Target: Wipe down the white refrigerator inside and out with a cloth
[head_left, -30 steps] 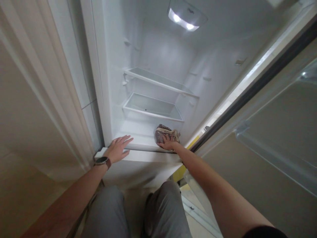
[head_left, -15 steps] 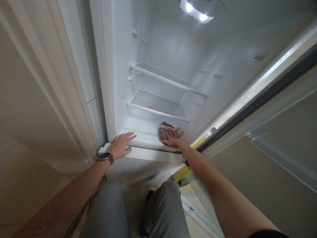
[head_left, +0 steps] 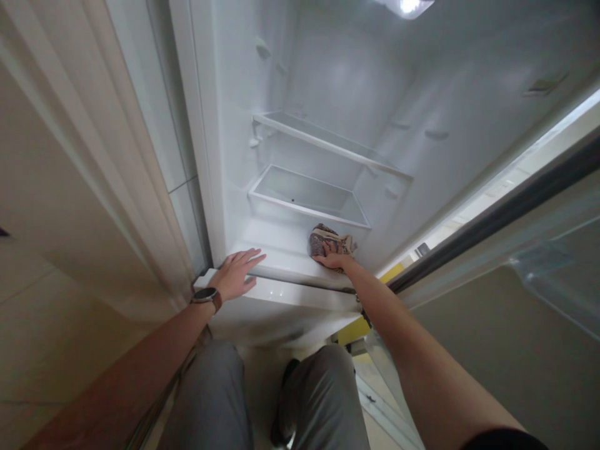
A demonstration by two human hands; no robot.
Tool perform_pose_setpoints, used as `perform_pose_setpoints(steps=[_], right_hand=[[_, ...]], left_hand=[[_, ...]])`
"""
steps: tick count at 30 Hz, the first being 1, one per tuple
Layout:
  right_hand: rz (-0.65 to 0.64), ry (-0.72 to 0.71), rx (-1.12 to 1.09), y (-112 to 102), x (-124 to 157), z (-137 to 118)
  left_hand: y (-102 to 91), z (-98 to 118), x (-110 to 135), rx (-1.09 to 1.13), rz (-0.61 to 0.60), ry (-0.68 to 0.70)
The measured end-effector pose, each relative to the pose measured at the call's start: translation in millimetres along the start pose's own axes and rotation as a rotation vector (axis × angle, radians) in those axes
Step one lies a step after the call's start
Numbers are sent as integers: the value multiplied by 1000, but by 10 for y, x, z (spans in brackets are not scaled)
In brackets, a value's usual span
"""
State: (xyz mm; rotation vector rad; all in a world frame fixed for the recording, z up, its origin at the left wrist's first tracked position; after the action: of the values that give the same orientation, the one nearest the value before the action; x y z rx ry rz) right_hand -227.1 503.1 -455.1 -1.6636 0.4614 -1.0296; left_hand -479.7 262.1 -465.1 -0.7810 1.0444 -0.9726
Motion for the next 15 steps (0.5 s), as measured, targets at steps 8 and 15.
perform_pose_setpoints(steps=[8, 15], right_hand=[[40, -19, -10, -63, -217, 123], [42, -37, 10, -111, -504, 287]], left_hand=[[-1, -10, -3, 28, -20, -10], [-7, -8, 6, 57, -28, -20]])
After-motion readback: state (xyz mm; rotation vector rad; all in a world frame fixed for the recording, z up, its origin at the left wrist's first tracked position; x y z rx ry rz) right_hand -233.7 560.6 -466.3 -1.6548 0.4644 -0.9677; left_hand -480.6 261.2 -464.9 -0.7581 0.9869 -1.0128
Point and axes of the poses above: each hand's wrist, its own x-axis away from the middle knuckle, its own y-axis out of the palm, z = x × y, the point moved 8 cm from there along -x, towards the middle knuckle, and after that the axes turned 13 degrees about -y, right-handed, at the moved point
